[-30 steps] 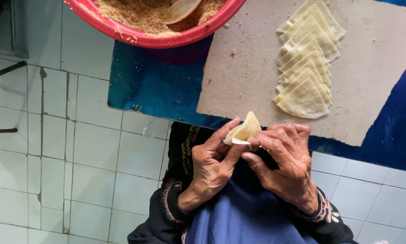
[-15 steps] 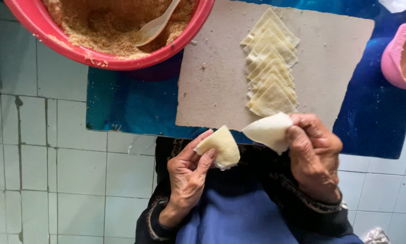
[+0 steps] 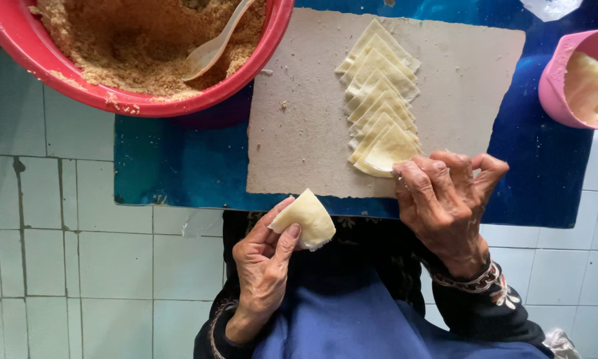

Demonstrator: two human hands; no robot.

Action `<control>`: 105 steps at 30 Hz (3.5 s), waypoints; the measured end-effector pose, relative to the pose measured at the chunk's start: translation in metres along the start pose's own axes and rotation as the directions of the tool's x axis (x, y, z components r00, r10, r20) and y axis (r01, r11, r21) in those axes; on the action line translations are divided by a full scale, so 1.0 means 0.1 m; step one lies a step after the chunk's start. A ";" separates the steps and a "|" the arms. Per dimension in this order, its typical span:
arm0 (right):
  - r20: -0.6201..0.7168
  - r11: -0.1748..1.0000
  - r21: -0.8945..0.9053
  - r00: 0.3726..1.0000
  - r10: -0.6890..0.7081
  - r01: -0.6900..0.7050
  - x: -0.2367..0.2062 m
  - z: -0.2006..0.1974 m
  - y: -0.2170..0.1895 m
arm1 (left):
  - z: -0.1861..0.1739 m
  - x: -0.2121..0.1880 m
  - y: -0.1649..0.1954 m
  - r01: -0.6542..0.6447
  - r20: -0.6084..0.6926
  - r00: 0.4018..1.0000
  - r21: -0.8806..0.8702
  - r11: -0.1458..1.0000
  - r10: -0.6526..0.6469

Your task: The person folds thin square pastry wrappers into triangular shapes and stacks them on a board. They then take a wrapper, spoon brown filling from a red basin onto it, and fold the wrapper closed around the filling, repeating the process.

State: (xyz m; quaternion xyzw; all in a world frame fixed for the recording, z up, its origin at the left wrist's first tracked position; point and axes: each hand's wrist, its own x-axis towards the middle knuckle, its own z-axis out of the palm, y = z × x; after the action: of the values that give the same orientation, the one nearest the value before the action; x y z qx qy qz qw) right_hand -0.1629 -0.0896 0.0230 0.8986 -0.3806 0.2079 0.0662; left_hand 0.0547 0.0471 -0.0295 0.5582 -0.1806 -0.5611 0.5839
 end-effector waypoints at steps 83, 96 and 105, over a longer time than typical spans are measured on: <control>0.369 0.406 0.784 0.879 0.303 -0.470 -0.22 0.22 -0.40 | 0.31 0.20 -0.30 -0.144 0.049 0.988 -0.029 0.989 0.146; 0.348 0.450 0.791 0.909 0.230 -0.416 -0.15 0.17 -0.36 | 0.32 0.19 -0.25 -0.105 0.090 0.990 -0.065 0.992 0.111; 0.330 0.526 0.759 0.923 0.196 -0.383 -0.11 0.23 -0.35 | 0.32 0.27 -0.34 -0.047 0.056 0.997 -0.131 0.990 0.055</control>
State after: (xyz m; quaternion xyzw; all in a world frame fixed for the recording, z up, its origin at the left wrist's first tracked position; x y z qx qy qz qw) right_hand -0.1377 -0.0643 -0.0014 0.7675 -0.3917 0.2736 -0.4272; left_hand 0.0209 0.0181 -0.0600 0.4971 -0.1754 -0.5730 0.6275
